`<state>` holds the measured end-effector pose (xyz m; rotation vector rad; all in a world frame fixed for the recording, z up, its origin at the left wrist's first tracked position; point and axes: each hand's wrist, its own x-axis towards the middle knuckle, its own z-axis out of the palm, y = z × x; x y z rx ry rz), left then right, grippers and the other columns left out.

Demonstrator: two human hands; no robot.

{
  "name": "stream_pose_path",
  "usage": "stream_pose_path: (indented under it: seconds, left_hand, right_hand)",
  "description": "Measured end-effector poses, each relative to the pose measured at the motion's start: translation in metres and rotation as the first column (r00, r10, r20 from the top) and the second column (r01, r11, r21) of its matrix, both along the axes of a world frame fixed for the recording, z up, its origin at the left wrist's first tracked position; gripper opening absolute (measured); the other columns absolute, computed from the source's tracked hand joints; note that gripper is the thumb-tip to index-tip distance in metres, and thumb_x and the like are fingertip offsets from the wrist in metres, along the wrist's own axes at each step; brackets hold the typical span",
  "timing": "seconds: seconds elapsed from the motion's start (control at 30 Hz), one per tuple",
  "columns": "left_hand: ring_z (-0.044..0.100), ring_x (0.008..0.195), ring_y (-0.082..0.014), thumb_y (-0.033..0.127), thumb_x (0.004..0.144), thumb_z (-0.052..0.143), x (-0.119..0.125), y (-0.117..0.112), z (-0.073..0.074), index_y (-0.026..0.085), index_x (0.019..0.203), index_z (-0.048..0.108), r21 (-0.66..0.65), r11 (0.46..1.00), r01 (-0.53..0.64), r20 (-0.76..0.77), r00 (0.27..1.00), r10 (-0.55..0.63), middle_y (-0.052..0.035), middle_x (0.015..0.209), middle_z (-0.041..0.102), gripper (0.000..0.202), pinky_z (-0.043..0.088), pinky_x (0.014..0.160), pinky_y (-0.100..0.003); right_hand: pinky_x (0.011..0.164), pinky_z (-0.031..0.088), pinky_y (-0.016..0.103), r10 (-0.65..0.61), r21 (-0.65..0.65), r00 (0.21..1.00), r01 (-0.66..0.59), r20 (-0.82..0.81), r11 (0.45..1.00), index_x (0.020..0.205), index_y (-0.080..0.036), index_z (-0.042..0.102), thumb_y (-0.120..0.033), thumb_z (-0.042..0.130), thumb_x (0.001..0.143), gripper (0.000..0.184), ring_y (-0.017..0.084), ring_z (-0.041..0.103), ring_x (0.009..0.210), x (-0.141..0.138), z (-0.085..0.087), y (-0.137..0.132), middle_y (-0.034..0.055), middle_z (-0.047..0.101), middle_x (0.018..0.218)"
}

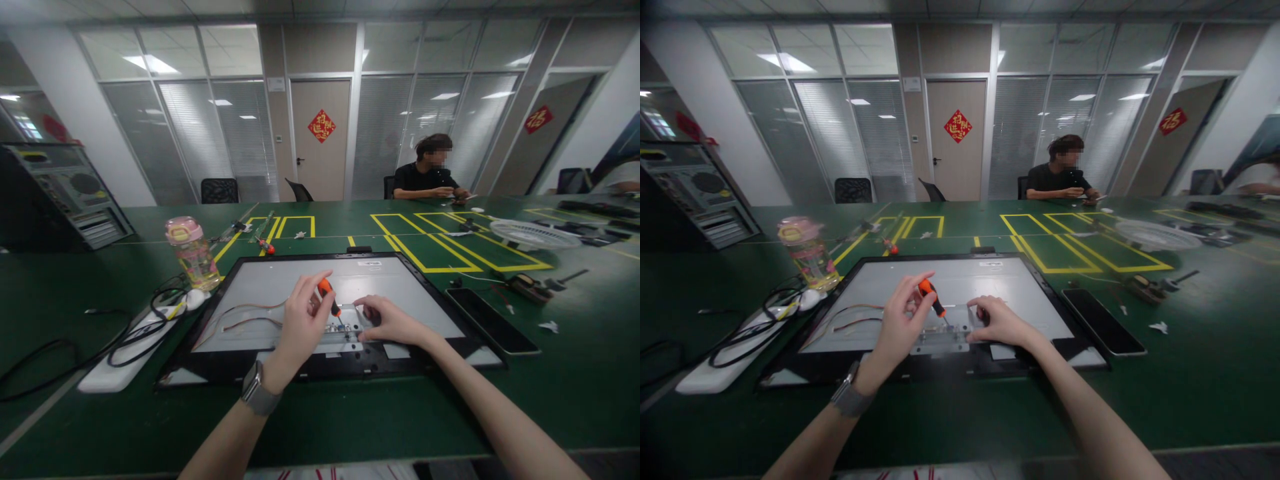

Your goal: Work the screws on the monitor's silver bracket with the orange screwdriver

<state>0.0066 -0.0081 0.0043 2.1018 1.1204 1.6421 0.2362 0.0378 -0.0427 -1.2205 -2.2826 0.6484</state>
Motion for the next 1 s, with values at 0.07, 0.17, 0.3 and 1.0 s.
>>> stream_pose_path:
  seconds: [0.07, 0.17, 0.3, 1.0]
  left_hand:
    - [0.051, 0.064, -0.0086, 0.024, 0.088, 0.061, 0.0004, 0.0019, -0.0013, 0.021, 0.108, 0.061, -0.005, 1.0, -0.013, 0.027, 1.0, 0.013, -0.0007, 0.089, 0.054, 0.02, 0.042, 0.051, -0.018]
    - [0.053, 0.066, -0.0095, 0.028, 0.083, 0.068, 0.0006, 0.0039, -0.0033, 0.019, 0.096, 0.06, -0.034, 0.999, -0.023, 0.071, 0.997, 0.026, 0.0004, 0.085, 0.052, 0.017, 0.042, 0.051, -0.017]
    - [0.055, 0.07, -0.0114, 0.03, 0.081, 0.071, 0.0016, 0.0039, -0.0038, 0.02, 0.094, 0.059, -0.065, 0.998, -0.011, 0.104, 0.994, 0.017, -0.0002, 0.085, 0.053, 0.02, 0.044, 0.051, -0.018]
    - [0.059, 0.086, -0.0168, 0.025, 0.095, 0.046, -0.0013, 0.0007, 0.0015, 0.02, 0.107, 0.064, -0.091, 0.992, 0.082, 0.166, 0.984, -0.067, -0.0042, 0.095, 0.06, 0.021, 0.047, 0.079, -0.029]
  right_hand:
    - [0.071, 0.043, 0.03, 0.004, 0.002, 1.0, -0.004, 0.0, 1.0, 0.116, -0.017, 0.064, -0.037, 0.085, 0.061, 0.062, 0.02, 0.055, 0.077, 0.0001, 0.0, 0.0, 0.0009, 0.058, 0.082]
    - [0.071, 0.043, 0.03, -0.001, 0.003, 1.0, 0.001, 0.004, 1.0, 0.115, -0.018, 0.064, -0.038, 0.086, 0.061, 0.061, 0.02, 0.055, 0.078, 0.0001, 0.0004, -0.0005, 0.0012, 0.058, 0.083]
    - [0.069, 0.043, 0.029, -0.001, 0.0, 1.0, 0.001, -0.002, 1.0, 0.114, -0.019, 0.065, -0.037, 0.086, 0.061, 0.06, 0.019, 0.054, 0.076, -0.0003, 0.0014, -0.0011, 0.0005, 0.058, 0.081]
    - [0.071, 0.044, 0.03, -0.011, 0.0, 1.0, 0.011, 0.009, 1.0, 0.116, -0.018, 0.064, -0.037, 0.085, 0.062, 0.06, 0.02, 0.055, 0.08, -0.0004, 0.0025, -0.0022, 0.0021, 0.06, 0.085]
